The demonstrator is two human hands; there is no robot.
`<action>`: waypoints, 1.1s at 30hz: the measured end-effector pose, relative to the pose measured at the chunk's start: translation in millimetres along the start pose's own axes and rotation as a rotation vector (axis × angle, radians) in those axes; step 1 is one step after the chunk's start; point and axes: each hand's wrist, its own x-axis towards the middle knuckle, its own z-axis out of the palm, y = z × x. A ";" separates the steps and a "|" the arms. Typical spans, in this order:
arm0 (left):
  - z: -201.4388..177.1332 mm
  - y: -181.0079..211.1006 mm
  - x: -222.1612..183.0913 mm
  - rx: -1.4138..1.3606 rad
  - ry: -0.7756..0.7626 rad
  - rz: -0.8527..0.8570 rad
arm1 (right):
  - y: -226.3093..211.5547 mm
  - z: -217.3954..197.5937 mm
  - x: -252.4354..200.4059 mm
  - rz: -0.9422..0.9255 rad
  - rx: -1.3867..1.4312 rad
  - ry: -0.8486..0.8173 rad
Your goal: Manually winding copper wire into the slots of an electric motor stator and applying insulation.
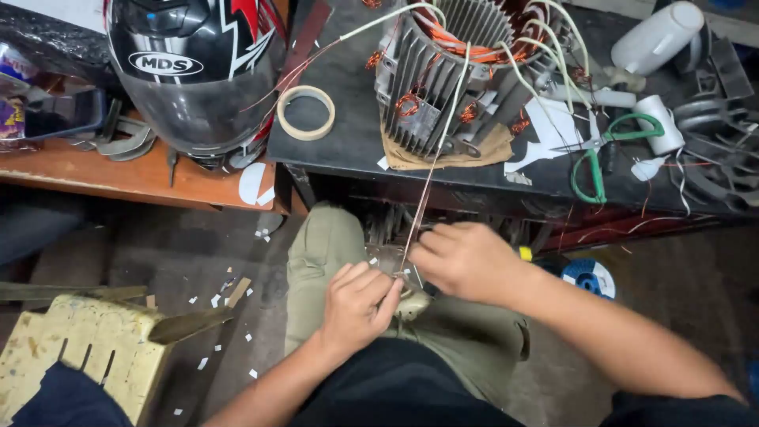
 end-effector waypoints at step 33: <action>-4.2 -9.9 41.6 -0.589 -0.506 -0.359 | 11.0 -2.8 -24.0 0.441 -0.195 0.503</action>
